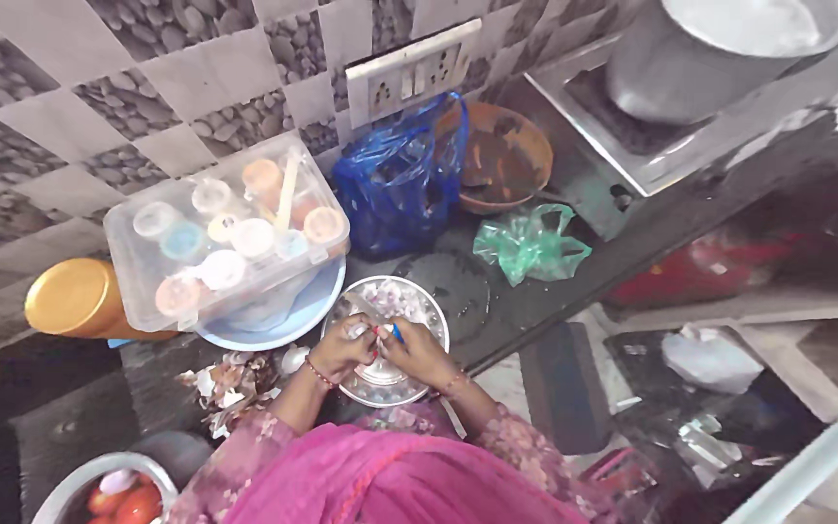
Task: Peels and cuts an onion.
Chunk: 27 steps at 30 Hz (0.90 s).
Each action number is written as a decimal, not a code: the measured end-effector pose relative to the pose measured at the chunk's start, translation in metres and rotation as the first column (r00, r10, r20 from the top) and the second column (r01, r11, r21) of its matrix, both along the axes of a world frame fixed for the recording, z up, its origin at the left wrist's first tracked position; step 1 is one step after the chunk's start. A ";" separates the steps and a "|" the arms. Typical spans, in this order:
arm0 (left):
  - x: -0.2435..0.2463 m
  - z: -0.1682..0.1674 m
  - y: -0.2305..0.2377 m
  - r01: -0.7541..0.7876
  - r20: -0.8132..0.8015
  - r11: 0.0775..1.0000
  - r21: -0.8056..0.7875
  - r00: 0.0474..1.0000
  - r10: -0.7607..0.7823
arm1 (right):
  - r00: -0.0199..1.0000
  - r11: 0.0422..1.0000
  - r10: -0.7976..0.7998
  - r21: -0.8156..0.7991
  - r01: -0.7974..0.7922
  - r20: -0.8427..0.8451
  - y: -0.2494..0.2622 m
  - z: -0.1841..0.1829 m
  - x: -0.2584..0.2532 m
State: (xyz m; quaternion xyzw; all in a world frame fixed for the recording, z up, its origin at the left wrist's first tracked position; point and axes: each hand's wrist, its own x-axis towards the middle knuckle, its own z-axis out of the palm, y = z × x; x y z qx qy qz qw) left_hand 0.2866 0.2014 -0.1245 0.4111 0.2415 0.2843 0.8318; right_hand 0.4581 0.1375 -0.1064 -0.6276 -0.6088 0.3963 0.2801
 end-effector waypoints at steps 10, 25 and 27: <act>0.007 -0.008 -0.004 -0.176 -0.129 0.970 -0.167 0.979 0.155 | 0.990 0.995 -0.071 -0.056 0.078 0.120 0.008 -0.018 -0.008; 0.011 0.018 0.001 -0.278 -0.359 0.948 -0.156 0.910 0.208 | 0.817 0.975 -0.096 -0.112 0.193 0.569 0.034 0.018 0.016; 0.008 0.014 -0.001 -0.299 -0.275 0.933 -0.202 0.931 0.239 | 0.814 0.974 -0.123 -0.086 0.207 0.568 0.034 0.014 0.015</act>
